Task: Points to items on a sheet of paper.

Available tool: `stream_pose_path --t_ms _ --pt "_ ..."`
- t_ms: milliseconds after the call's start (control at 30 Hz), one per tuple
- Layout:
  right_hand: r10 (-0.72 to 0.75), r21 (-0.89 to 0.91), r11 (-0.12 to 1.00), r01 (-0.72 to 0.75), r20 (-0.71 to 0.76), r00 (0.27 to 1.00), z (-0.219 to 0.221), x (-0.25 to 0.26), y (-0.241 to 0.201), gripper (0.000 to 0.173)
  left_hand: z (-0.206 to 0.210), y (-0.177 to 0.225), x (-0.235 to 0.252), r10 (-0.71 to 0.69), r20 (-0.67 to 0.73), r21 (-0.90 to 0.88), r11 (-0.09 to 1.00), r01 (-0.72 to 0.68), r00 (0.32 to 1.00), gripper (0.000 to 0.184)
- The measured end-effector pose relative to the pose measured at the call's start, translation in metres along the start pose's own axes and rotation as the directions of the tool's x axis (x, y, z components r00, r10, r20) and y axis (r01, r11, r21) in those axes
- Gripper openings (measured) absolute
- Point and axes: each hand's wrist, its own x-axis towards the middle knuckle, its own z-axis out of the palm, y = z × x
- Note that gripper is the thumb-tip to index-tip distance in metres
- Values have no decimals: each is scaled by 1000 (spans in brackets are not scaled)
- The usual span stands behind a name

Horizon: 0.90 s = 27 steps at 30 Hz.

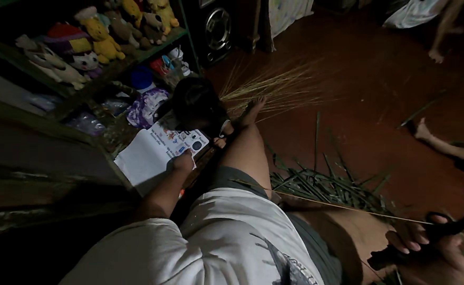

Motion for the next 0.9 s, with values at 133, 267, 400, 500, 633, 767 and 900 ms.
stream_pose_path --t_ms 133,267,400,500,633,767,900 --pt "4 17 1000 -4 -11 1000 2 -1 -2 29 1 -8 12 -37 -89 -24 999 35 995 59" --pt "20 14 1000 -20 -3 1000 3 0 -3 29 11 -14 28 -26 26 -26 999 27 999 65" --pt "28 30 999 -29 24 999 -1 3 -2 29 13 -12 40 16 75 26 1000 -18 997 61" --pt "29 39 999 -31 35 999 0 3 -1 30 3 -12 44 52 112 42 997 -57 992 54" --pt "40 26 999 -41 16 999 1 1 -1 29 -2 -17 46 100 130 47 993 -107 986 49" --pt "43 24 999 -43 12 999 2 2 -1 30 0 -21 50 118 130 4 993 -120 984 48" --pt "35 2 999 -35 -15 999 5 1 -1 30 18 -29 49 100 52 -206 975 -87 994 61"
